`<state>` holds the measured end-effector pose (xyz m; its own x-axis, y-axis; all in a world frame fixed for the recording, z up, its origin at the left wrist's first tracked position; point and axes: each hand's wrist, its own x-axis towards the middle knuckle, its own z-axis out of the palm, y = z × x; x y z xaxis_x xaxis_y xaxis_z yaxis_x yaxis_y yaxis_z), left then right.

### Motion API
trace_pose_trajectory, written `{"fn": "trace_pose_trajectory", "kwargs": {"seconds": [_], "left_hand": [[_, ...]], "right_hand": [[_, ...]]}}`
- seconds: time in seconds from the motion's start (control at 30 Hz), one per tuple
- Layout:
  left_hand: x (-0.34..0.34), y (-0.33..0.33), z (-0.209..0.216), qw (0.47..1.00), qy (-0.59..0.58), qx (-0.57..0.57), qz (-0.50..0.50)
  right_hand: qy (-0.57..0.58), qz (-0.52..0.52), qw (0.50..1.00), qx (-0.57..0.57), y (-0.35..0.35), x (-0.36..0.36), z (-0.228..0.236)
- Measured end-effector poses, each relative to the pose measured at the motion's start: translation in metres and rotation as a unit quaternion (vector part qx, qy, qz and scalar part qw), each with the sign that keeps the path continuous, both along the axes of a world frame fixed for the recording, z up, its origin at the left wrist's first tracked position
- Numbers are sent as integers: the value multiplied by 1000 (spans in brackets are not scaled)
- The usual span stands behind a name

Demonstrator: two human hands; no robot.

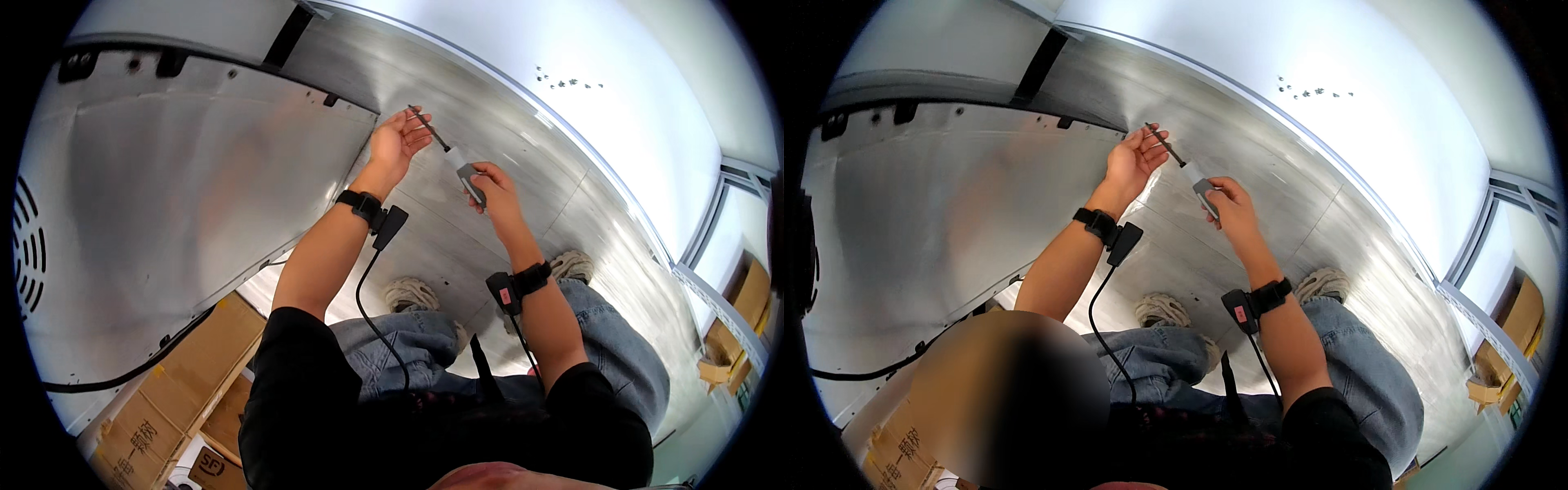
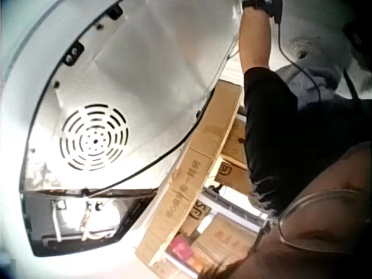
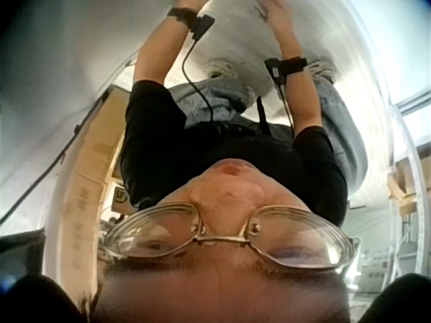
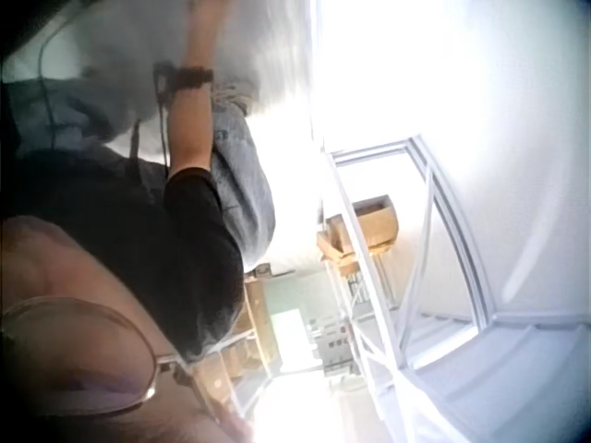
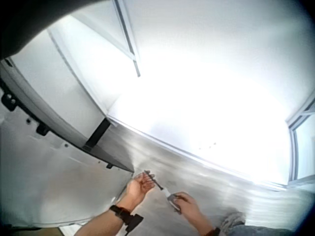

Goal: The person uses a screwdriver to remove screws from the back panel of a large appliance, detaches the panel, and then wipes the exposed interior with a blue cloth.

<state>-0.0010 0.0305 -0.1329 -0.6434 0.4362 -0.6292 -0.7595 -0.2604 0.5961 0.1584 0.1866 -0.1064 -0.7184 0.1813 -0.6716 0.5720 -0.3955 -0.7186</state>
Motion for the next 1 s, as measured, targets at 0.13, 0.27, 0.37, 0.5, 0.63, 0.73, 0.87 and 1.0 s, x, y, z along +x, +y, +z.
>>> {"fn": "trace_pose_trajectory", "kwargs": {"seconds": [0.13, 0.27, 0.37, 0.5, 0.63, 0.73, 0.87, 1.0], "left_hand": [[-1, -29, 8, 998, 16, -20, 61], [-5, -43, 25, 988, 40, -87, 118], [-6, -48, 27, 988, 45, -92, 118], [-6, -43, 30, 983, 41, -97, 149], [-6, -42, 27, 981, 37, -96, 165], [-6, -43, 29, 980, 38, -100, 167], [-5, -40, 32, 980, 40, -107, 161], [-6, -38, 33, 981, 46, -108, 157]], "right_hand": [[30, 26, 999, -34, -21, -16, -5], [31, 30, 998, -38, -34, -26, 8], [30, 25, 998, -49, -36, -31, 8], [46, -2, 996, -72, -39, -37, 5], [37, 4, 996, -84, -38, -38, 2], [36, 7, 995, -89, -37, -38, 5], [34, 3, 994, -100, -35, -38, 4], [35, -3, 993, -116, -33, -38, 4]]}}
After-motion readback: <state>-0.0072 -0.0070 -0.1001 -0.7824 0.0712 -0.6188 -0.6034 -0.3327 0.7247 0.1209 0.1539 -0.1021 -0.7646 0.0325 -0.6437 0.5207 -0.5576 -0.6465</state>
